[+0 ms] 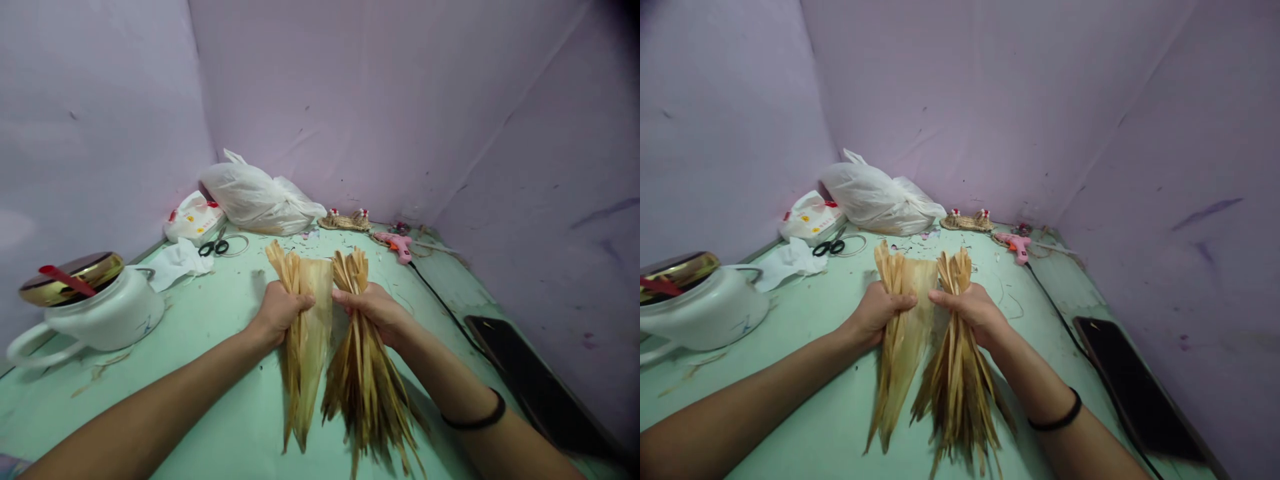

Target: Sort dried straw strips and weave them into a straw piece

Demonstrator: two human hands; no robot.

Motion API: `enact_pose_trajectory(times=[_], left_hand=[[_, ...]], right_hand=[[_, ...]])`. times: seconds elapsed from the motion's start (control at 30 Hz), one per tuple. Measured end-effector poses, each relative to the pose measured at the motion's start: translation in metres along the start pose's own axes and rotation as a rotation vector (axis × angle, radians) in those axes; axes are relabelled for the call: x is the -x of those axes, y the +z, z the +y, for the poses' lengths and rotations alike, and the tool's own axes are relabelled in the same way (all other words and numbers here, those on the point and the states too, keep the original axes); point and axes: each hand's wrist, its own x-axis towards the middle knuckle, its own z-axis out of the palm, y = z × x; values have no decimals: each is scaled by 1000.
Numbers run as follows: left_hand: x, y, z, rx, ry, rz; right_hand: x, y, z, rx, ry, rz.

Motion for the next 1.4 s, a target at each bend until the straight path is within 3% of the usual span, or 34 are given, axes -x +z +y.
enact_pose_trajectory(times=[0.17,0.47,1.27,1.4], left_hand=[[3,2,-1,32,39,-82],[3,2,0,112,-22,-89],[8,7,-2,149,-64,-126],[5,5,-2,145,-64,-118]], right_hand=[[3,8,5,-23,-4,-26],[0,6,8,-20,-20,-46],[-7,6,18,185,-108,98],[-6,5,15,156,-71,48]])
